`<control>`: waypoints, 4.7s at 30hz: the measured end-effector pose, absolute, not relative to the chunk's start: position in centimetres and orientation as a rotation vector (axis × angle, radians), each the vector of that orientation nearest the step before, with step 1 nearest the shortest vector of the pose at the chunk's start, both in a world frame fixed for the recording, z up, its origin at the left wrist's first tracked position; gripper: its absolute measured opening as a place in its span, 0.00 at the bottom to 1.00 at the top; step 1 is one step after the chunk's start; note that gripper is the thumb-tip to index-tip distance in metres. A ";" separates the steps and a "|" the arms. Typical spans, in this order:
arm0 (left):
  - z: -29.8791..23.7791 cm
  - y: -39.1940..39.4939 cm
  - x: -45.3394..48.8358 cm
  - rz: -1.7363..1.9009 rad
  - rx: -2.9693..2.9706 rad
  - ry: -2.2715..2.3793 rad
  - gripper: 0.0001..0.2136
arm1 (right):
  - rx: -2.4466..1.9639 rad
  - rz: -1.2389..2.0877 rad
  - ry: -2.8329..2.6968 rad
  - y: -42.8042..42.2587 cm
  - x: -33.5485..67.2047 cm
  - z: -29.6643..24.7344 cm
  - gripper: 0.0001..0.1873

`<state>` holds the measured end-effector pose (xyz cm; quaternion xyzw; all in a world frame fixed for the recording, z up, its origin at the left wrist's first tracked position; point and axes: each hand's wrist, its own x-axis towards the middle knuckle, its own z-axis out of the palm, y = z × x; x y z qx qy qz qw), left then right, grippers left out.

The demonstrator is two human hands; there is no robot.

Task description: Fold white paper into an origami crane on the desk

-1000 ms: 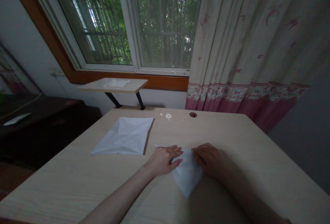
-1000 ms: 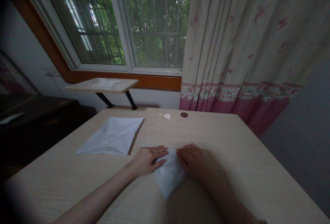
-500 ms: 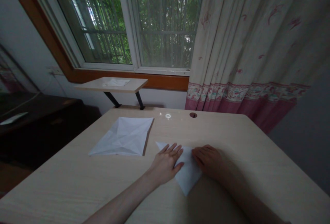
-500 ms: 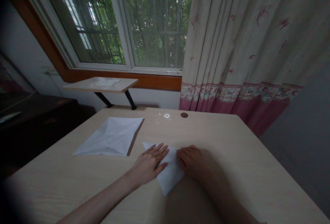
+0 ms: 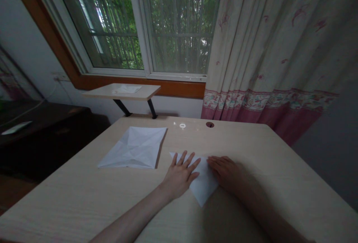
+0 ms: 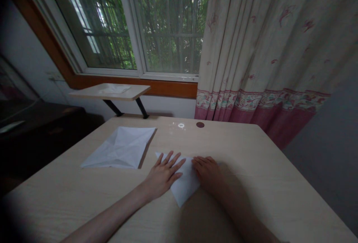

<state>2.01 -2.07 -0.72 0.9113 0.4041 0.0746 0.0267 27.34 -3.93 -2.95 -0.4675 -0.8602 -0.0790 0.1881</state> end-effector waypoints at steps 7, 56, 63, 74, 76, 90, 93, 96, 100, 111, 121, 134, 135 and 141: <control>-0.2 -1.4 1.6 0.284 2.877 1.151 0.20 | -1.319 -0.037 -2.086 -3.2 27.9 -3.4 0.17; 0.7 -1.4 1.3 0.274 2.790 1.074 0.27 | -1.122 -0.103 -2.219 -4.6 25.5 -3.0 0.23; -0.3 -1.2 1.4 0.354 2.811 0.973 0.24 | -1.298 -0.089 -2.398 -4.5 25.4 -3.6 0.27; -0.6 -1.3 1.5 0.253 2.781 1.009 0.27 | -1.481 0.019 -2.438 -4.9 25.6 -2.8 0.30; -0.5 -1.5 1.6 0.232 2.771 1.046 0.27 | -1.480 0.021 -2.440 -4.8 25.7 -2.6 0.30; 0.1 -2.9 2.4 0.163 2.681 1.435 0.28 | -1.747 0.047 -2.483 -4.6 25.9 -2.1 0.34; -0.3 -2.9 2.3 0.185 2.703 1.445 0.27 | -1.808 0.018 -2.466 -4.5 25.8 -1.9 0.31; -0.9 -2.5 2.1 0.259 2.751 1.403 0.28 | -1.868 -0.041 -2.412 -4.3 25.9 -2.0 0.28; -1.2 -1.8 1.7 0.302 2.785 1.283 0.31 | -1.941 -0.103 -2.345 -4.2 25.8 -2.2 0.27; -1.0 -0.7 0.8 0.370 2.817 0.914 0.30 | -2.084 -0.072 -2.281 -3.8 26.5 -1.6 0.33; -0.4 -0.2 0.6 0.315 2.839 0.907 0.39 | -2.114 -0.076 -2.271 -3.6 26.3 -2.1 0.32; -0.6 0.2 0.5 0.426 2.863 0.865 0.18 | -2.060 -0.029 -2.231 -3.4 26.5 -2.0 0.26; -0.5 0.2 0.6 0.450 2.841 0.862 0.16 | -2.035 -0.023 -2.233 -3.4 26.6 -2.0 0.26; 0.1 -0.5 1.0 0.540 2.674 0.837 0.12 | -1.893 -0.026 -2.202 -3.1 27.3 -2.8 0.26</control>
